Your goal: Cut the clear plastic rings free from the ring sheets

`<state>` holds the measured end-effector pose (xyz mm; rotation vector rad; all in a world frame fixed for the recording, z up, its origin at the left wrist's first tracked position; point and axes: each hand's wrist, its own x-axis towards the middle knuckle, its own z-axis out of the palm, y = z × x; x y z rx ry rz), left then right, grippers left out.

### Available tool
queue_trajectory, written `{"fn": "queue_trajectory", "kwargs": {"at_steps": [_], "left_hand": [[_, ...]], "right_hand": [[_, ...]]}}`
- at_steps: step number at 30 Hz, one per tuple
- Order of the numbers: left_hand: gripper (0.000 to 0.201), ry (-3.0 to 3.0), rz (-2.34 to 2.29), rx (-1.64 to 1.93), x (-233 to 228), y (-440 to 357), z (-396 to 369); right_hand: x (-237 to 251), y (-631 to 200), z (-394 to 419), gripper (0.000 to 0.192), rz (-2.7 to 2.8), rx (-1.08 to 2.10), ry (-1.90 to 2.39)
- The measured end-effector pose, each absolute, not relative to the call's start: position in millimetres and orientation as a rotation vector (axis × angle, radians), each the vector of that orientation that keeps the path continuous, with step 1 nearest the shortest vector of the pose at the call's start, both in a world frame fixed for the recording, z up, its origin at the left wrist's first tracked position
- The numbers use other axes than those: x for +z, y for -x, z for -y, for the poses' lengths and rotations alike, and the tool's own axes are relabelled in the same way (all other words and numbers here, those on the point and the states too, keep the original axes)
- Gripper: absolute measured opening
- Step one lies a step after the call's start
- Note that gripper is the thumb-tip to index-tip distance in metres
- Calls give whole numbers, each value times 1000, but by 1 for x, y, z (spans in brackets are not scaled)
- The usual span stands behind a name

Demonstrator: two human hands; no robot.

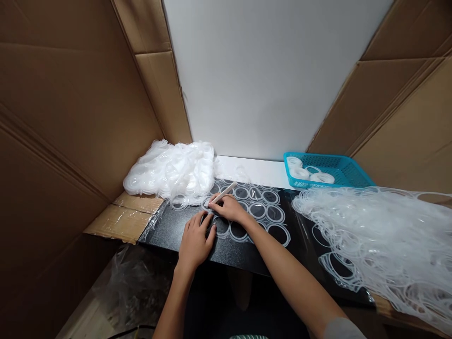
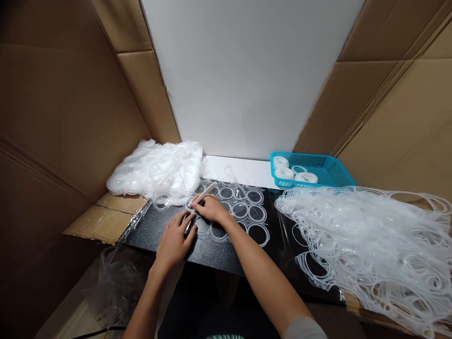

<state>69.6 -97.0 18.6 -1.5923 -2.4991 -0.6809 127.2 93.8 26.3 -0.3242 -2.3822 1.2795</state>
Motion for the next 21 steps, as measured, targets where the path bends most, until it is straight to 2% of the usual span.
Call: {"fn": "queue_trajectory", "kwargs": {"at_steps": [7,12,16,21], "left_hand": [[40,1599,2513,-630,22,-69,96],[43,1586,2550,-560,21,-68,94],[37,1585,2562,-549,22,-68,94],[30,1584,2597,-567,25,-71,96]], "right_hand": [[18,-126,-95,15,2409,1150,214],[17,-127,-89,24,2516,848,-23],[27,-125,-96,33,2597,640,192],[43,-132,-131,40,2456,591,535]]}}
